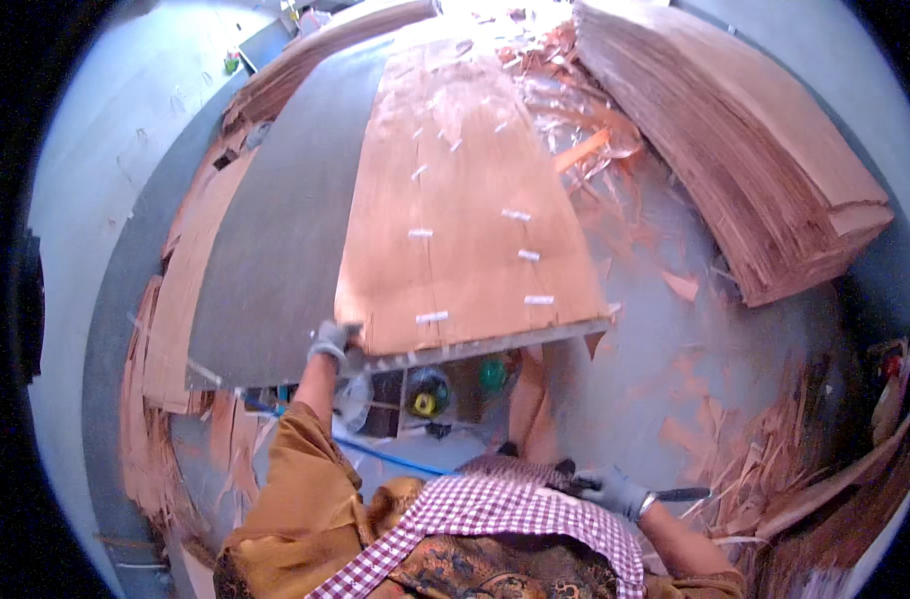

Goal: The person cuts small pieces from thin wood veneer sheets with a utility knife, uses a long pole to lift and move large sheets between stacks, and applies tape to the sheets.

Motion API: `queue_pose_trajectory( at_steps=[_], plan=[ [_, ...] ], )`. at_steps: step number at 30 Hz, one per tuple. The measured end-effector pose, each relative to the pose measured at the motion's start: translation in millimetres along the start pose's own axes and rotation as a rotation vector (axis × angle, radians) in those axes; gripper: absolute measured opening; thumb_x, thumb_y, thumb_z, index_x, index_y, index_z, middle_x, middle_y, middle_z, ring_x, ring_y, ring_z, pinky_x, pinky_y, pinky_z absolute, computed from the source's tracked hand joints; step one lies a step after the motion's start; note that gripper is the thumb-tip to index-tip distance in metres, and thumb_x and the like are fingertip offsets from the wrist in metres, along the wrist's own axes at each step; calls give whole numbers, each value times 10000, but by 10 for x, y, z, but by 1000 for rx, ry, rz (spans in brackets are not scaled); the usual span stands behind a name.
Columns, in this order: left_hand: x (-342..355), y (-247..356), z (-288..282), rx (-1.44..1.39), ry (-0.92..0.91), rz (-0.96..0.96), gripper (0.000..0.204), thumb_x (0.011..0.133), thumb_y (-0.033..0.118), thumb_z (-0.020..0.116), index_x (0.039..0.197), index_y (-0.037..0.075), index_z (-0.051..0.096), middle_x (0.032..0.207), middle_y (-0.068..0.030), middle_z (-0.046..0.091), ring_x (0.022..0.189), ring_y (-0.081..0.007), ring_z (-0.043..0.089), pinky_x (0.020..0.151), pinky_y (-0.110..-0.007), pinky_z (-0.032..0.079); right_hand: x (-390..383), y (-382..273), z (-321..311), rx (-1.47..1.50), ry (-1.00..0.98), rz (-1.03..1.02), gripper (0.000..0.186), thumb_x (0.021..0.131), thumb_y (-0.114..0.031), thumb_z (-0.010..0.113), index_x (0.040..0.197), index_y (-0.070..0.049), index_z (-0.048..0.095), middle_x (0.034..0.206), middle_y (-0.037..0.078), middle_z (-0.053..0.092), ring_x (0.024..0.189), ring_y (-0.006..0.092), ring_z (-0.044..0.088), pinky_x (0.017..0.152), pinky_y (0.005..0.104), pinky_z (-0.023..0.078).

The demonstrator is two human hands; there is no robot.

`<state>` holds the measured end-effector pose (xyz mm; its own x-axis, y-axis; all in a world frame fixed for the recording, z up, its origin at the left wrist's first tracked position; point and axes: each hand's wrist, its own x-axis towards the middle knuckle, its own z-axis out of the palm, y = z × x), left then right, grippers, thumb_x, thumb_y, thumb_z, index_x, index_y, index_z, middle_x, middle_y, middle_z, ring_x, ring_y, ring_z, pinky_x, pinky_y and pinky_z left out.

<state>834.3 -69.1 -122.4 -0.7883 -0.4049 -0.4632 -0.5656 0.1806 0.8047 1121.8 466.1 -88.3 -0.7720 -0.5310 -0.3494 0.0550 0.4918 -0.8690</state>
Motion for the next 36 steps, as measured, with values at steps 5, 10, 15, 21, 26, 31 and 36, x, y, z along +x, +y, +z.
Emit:
queue_pose_trajectory(
  at_steps=[5, 10, 15, 21, 26, 31, 36],
  plan=[
    [-988, 1166, 52, -351, -138, 330, 221, 801, 120, 675, 988, 25, 605, 811, -24, 627, 605, -102, 575, 463, -256, 469, -83, -242, 194, 351, 102, 218, 280, 876, -156, 571, 1098, 14, 586, 964, 100, 670, 832, 115, 564, 778, 289, 457],
    [-1215, 1599, -150, -476, -260, 572, 256, 818, 123, 663, 1040, 16, 593, 827, -18, 633, 620, -89, 585, 491, -222, 464, 19, -641, 248, 388, 318, 345, 221, 878, -179, 599, 991, 10, 622, 766, -7, 597, 724, 71, 502, 653, 255, 437],
    [-1402, 1739, -203, -483, -311, 660, 325, 829, 105, 644, 1113, -33, 565, 962, -89, 646, 747, -152, 642, 607, -279, 536, 157, -156, 325, 347, 596, 289, 291, 878, -245, 619, 1037, -1, 621, 632, -18, 518, 557, 54, 465, 501, 234, 399],
    [-1508, 1517, -187, -553, -296, 661, 362, 818, 61, 640, 1153, -47, 553, 1041, -97, 641, 864, -150, 626, 755, -268, 508, 220, -457, 43, 513, 792, 316, 478, 864, -331, 636, 1241, -54, 537, 643, -17, 543, 489, 61, 488, 409, 221, 357],
    [-1563, 1058, -134, -626, -272, 518, 317, 826, 54, 643, 1113, -48, 555, 1024, -91, 642, 875, -138, 610, 780, -272, 502, 573, -602, -265, 687, 780, 158, 579, 879, -335, 614, 1367, -115, 393, 735, 2, 580, 478, 69, 497, 395, 200, 350],
    [-1587, 320, 321, -738, -312, 305, 323, 830, 63, 642, 1125, -34, 553, 1046, -99, 637, 893, -155, 611, 786, -293, 510, 1010, -941, -707, 815, 812, 116, 603, 866, -321, 637, 1376, -152, 364, 700, 4, 555, 487, 78, 515, 380, 186, 344],
    [-1750, -183, 842, -538, -278, 253, 392, 825, 101, 668, 1164, -40, 531, 1070, -87, 625, 932, -148, 585, 824, -286, 474, 1274, -528, -1124, 972, 723, 111, 479, 870, -240, 629, 1311, -159, 462, 618, 2, 521, 450, 74, 463, 386, 199, 347]
  ],
)
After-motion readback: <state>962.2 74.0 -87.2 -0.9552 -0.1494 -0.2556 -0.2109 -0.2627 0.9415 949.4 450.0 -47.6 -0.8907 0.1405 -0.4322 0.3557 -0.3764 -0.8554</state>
